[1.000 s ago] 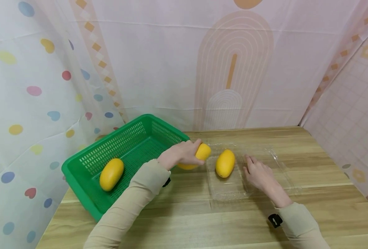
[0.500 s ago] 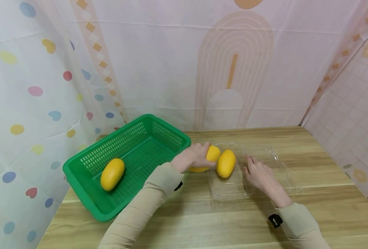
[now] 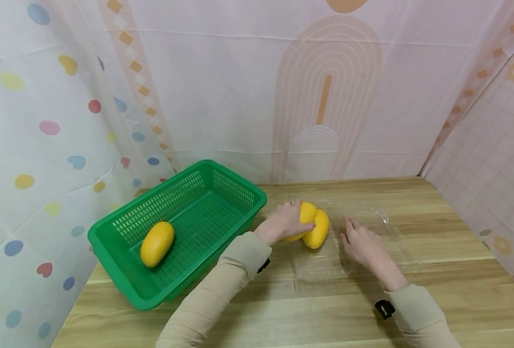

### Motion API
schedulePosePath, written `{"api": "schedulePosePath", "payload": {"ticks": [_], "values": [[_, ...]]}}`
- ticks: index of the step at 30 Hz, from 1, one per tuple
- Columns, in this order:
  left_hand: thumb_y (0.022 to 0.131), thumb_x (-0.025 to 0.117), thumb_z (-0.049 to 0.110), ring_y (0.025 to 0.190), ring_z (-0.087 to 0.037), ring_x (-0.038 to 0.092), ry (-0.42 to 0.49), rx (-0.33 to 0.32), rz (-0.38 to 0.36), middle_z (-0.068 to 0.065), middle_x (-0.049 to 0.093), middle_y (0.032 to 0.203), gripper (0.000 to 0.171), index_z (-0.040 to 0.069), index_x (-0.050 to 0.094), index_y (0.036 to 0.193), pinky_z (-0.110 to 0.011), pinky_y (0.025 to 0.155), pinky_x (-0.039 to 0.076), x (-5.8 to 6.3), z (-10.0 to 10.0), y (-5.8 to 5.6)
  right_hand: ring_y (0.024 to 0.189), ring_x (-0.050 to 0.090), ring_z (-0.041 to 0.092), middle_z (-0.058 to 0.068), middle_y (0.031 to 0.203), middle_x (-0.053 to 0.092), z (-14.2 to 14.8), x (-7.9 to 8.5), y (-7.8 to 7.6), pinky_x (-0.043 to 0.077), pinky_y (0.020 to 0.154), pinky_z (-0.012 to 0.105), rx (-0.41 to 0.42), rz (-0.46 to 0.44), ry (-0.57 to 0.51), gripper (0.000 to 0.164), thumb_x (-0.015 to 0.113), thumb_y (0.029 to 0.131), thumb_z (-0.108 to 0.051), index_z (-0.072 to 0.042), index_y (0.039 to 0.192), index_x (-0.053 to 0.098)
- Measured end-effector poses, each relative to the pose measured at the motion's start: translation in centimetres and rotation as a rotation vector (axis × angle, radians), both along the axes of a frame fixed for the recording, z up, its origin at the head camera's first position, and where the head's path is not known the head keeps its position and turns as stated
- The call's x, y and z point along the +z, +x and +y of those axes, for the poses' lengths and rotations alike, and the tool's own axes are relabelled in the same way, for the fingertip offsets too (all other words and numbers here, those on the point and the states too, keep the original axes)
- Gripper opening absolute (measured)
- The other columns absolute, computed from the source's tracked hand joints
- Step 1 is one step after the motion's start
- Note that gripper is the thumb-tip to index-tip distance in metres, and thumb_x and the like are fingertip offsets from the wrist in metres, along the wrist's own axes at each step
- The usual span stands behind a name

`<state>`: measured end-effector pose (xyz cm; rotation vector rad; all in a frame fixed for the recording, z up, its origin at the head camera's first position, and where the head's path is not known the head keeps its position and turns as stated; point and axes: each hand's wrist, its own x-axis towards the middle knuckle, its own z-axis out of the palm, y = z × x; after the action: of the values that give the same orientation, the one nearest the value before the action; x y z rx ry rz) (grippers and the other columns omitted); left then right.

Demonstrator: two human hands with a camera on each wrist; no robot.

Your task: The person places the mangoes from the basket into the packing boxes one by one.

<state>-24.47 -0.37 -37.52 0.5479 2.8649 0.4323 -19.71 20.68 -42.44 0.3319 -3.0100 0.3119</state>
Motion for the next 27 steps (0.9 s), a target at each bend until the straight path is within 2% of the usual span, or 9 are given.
{"api": "schedulePosePath", "payload": {"ticks": [4,14,20,27], "values": [[0.086,0.057,0.053,0.095,-0.025,0.061,0.002,0.027,0.021,-0.014,0.061,0.118,0.073,0.007,0.037,0.139,-0.035,0.079,0.051,-0.4,0.6,0.1,0.117,0.052,0.049,0.031,0.136,0.047,0.1,-0.1,0.0,0.045,0.092,0.059,-0.003,-0.006,-0.004,0.051,0.050,0.095,-0.017,0.010,0.138,0.040],[0.087,0.056,0.053,0.097,-0.029,0.064,-0.023,0.057,0.101,-0.016,0.064,0.117,0.072,0.008,0.036,0.141,-0.038,0.077,0.054,-1.3,1.5,0.1,0.114,0.055,0.049,0.031,0.133,0.050,0.1,-0.2,0.0,0.048,0.087,0.058,-0.001,0.013,0.007,0.050,0.052,0.094,-0.016,0.010,0.136,0.043],[0.087,0.053,0.056,0.109,-0.030,0.060,-0.095,0.112,0.154,-0.016,0.062,0.121,0.071,0.011,0.038,0.140,-0.039,0.084,0.053,-1.5,2.1,0.1,0.113,0.055,0.049,0.032,0.133,0.050,0.1,-0.1,0.0,0.048,0.087,0.058,-0.001,0.009,0.007,0.050,0.052,0.094,-0.016,0.009,0.136,0.043],[0.088,0.048,0.060,0.121,-0.034,0.053,-0.171,0.175,0.145,-0.020,0.057,0.130,0.075,0.013,0.034,0.145,-0.042,0.098,0.047,-1.9,3.0,0.1,0.112,0.055,0.048,0.031,0.131,0.052,0.1,-0.3,0.0,0.048,0.086,0.059,-0.001,0.021,0.008,0.050,0.052,0.093,-0.016,0.009,0.135,0.043]]}}
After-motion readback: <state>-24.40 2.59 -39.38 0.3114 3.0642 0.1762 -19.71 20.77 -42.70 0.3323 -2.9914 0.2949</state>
